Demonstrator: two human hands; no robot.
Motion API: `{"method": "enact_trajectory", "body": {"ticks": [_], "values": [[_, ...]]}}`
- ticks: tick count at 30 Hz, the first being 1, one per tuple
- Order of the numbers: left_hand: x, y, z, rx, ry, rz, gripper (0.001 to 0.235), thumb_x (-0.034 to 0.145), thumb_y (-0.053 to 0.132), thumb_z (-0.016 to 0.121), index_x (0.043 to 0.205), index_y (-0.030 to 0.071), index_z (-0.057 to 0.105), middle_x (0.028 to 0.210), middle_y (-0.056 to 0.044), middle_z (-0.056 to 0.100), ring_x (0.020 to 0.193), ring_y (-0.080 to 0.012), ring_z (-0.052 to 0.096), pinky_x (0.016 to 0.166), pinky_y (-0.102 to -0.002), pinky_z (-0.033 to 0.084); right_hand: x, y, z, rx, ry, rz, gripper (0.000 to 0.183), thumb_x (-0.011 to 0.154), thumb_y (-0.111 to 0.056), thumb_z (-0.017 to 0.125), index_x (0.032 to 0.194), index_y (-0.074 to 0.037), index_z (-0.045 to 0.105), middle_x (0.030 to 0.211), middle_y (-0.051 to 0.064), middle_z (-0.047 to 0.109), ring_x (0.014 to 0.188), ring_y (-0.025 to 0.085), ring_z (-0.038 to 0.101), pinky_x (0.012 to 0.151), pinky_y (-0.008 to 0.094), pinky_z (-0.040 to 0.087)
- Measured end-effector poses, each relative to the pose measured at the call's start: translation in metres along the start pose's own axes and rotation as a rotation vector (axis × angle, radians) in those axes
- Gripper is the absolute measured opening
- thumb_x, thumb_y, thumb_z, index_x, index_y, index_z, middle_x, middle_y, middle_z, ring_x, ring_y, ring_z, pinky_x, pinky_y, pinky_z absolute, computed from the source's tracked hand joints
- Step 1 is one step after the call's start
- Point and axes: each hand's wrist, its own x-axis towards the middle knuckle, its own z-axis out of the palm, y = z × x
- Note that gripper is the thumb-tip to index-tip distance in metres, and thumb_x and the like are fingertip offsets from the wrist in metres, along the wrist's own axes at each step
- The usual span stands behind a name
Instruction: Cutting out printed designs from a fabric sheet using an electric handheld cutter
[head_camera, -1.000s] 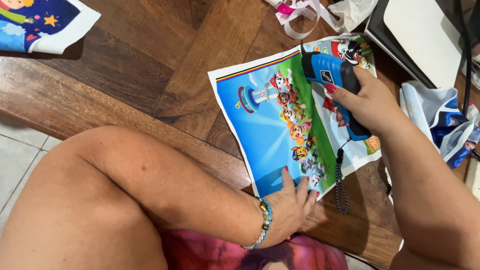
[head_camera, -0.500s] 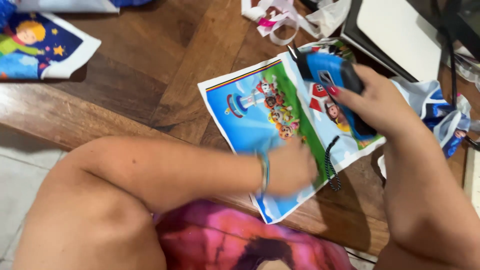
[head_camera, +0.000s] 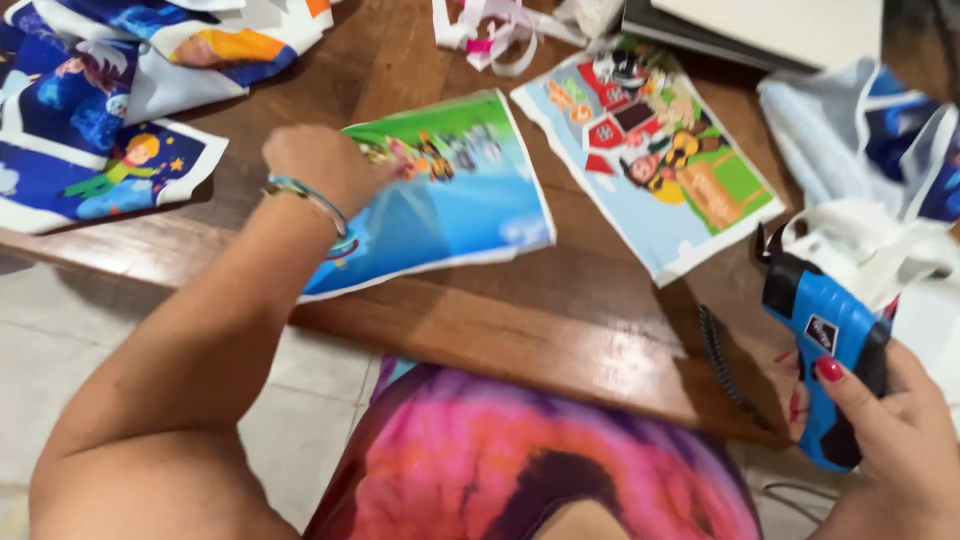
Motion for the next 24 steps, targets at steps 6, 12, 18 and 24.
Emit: {"method": "enact_trajectory", "body": {"ticks": [6, 12, 18, 24], "values": [[0.01, -0.049, 0.035, 0.125, 0.52, 0.716, 0.065, 0.094, 0.071, 0.046, 0.149, 0.038, 0.057, 0.154, -0.002, 0.056, 0.144, -0.0289, 0.046, 0.107, -0.069, 0.03, -0.005, 0.031, -0.018, 0.022, -0.115, -0.133, 0.031, 0.106, -0.012, 0.061, 0.124, 0.013, 0.058, 0.073, 0.028, 0.056, 0.055, 0.035, 0.053, 0.051, 0.043, 0.046], [-0.028, -0.036, 0.041, 0.049, 0.186, 0.458, 0.083, 0.093, 0.077, 0.035, 0.16, 0.028, 0.037, 0.167, -0.006, 0.033, 0.146, -0.0365, 0.037, 0.097, -0.058, 0.051, -0.015, 0.05, -0.015, -0.002, -0.095, -0.124, 0.05, 0.105, -0.007, 0.056, 0.151, 0.01, 0.05, 0.111, 0.032, 0.065, 0.067, 0.039, 0.058, 0.054, 0.049, 0.051], [-0.093, 0.001, 0.011, 0.135, 0.096, 0.103, 0.088, 0.098, 0.092, 0.032, 0.085, 0.019, 0.079, 0.078, -0.007, 0.077, 0.078, -0.0329, 0.076, 0.057, -0.041, 0.05, 0.02, 0.127, -0.041, 0.082, -0.191, -0.015, 0.038, 0.113, -0.025, 0.057, 0.135, 0.005, 0.064, 0.1, 0.021, 0.068, 0.074, 0.028, 0.063, 0.071, 0.038, 0.055], [-0.098, 0.014, 0.067, 0.03, 0.298, 0.735, 0.097, 0.087, 0.086, 0.04, 0.162, 0.026, 0.031, 0.169, -0.013, 0.026, 0.152, -0.0425, 0.023, 0.112, -0.073, 0.025, 0.009, 0.075, -0.03, -0.12, -0.278, -0.129, 0.035, 0.102, -0.01, 0.064, 0.13, 0.011, 0.064, 0.081, 0.029, 0.066, 0.061, 0.036, 0.064, 0.057, 0.046, 0.058]]}}
